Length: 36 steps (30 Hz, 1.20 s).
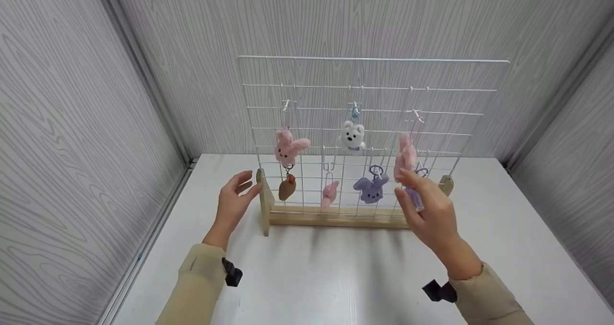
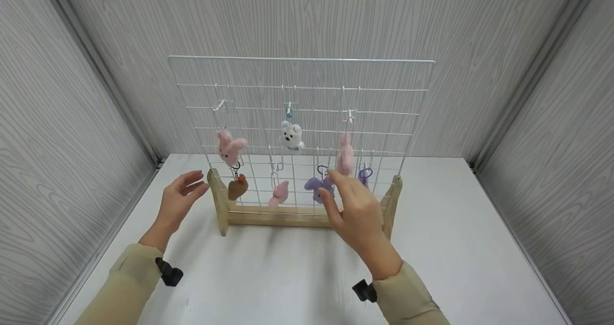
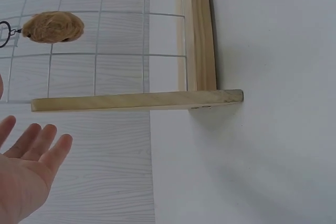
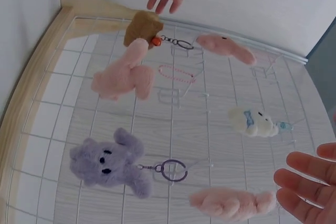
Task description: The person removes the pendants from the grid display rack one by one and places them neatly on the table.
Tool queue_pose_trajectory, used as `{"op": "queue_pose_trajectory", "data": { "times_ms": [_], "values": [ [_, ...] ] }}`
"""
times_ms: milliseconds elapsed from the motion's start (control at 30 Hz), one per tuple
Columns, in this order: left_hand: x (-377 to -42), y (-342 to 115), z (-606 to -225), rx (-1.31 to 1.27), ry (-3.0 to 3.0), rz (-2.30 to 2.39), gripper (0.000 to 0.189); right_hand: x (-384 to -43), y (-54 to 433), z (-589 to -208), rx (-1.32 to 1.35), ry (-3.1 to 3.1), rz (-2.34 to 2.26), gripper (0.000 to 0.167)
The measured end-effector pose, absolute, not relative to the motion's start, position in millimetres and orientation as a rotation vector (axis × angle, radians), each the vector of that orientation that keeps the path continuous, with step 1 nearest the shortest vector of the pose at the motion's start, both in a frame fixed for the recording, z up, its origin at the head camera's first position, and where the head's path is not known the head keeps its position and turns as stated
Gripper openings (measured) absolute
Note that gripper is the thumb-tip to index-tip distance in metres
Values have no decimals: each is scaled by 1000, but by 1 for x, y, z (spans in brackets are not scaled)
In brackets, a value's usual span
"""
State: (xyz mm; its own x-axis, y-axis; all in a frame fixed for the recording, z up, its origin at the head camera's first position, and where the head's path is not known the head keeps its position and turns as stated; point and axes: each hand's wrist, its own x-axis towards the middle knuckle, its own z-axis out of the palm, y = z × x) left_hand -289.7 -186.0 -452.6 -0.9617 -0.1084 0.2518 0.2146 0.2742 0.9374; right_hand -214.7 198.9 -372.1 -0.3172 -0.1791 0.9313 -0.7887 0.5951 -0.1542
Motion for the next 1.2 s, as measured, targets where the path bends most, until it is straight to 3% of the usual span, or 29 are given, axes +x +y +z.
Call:
{"op": "queue_pose_trajectory", "data": {
  "times_ms": [500, 1200],
  "values": [
    [-311, -184, -465, -5, -2187, -1898, 48, -229, 133, -347, 979, -1776, 761, 31],
    [-328, -186, -469, 26, -2096, -2065, 36, -258, 79, -312, 1011, -1898, 750, 23]
  ]
}}
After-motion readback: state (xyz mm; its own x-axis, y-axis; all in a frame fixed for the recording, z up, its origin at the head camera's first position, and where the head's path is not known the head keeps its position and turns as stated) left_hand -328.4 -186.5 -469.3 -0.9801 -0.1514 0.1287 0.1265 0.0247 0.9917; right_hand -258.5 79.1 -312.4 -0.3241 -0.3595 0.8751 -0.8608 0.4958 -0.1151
